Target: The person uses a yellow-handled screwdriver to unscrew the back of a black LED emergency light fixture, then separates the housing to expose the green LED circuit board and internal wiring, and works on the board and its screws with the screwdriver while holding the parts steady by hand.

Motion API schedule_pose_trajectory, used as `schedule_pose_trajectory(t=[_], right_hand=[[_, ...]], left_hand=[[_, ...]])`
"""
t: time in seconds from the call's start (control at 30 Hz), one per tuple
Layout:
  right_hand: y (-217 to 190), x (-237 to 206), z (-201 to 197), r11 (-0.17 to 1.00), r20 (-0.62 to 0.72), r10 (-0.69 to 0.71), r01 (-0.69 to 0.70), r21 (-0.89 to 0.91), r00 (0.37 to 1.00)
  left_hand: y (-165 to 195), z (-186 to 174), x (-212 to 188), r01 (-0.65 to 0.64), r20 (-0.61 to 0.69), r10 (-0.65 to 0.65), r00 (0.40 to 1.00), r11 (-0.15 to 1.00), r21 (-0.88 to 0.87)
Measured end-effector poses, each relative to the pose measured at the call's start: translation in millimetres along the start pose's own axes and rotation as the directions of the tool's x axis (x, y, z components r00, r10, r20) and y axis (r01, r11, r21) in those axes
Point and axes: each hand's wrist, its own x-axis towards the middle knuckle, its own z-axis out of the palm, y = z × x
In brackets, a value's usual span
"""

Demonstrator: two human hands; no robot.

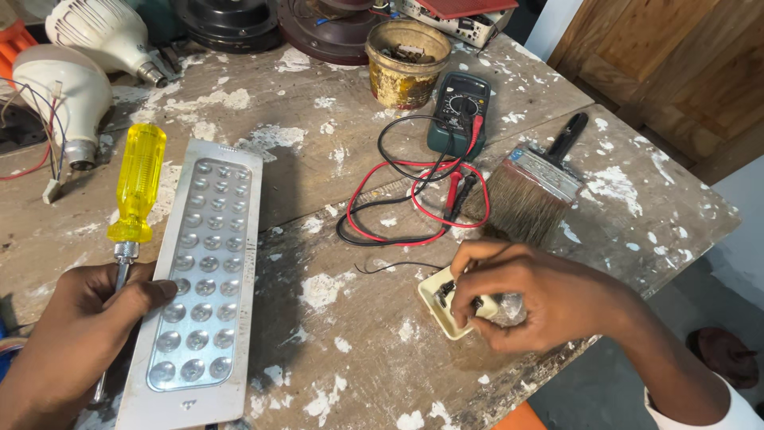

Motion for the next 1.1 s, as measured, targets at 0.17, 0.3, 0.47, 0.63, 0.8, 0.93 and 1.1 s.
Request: schedule_pose_trajectory(t=[0.17,0.3,0.47,0.63,0.8,0.93,1.1], right_hand=[[-1.0,-0.3,3.5,0.996,-0.041,0.041,-0.044,-0.073,0.998],[-1.1,-2.4,2.8,0.972,-0.111,0.14,-0.158,-0.176,0.984],[-0.8,-4.0,0.5,0.985,-0.098,0.106,-0.118,-0.124,0.99],[-3.6,-5.4,3.9,0.999,-0.027,0.029,-0.03,-0.025,0.999],[-3.1,-3.4,5.4,0.992,-0.048,0.093,-0.097,-0.078,0.994],[-3.3,-4.7,2.4,0.982,-0.105,0.128,-0.141,-0.126,0.986],[-0.1,-4.4,-2.9,0.988,-0.149,0.094,-0.111,-0.111,0.984]], left_hand=[[-6.6,-1.1,2.0,-0.053,0.019,0.054,0.998,0.998,-0.042],[-5.0,-1.3,2.8,0.023,0.011,-0.022,1.0,0.999,-0.046],[0.3,-0.7,0.8,0.043,-0.001,-0.043,0.999,0.999,-0.004],[1.3,-0.2,-1.7,0.042,0.012,-0.042,0.999,0.997,-0.064],[1.0,0.4,-0.7,0.032,0.007,-0.031,0.999,0.999,-0.036],[-0.2,0.0,-1.2,0.034,0.012,-0.033,0.999,0.998,-0.053],[-0.2,0.0,-1.3,0.026,0.011,-0.025,1.0,0.998,-0.057]])
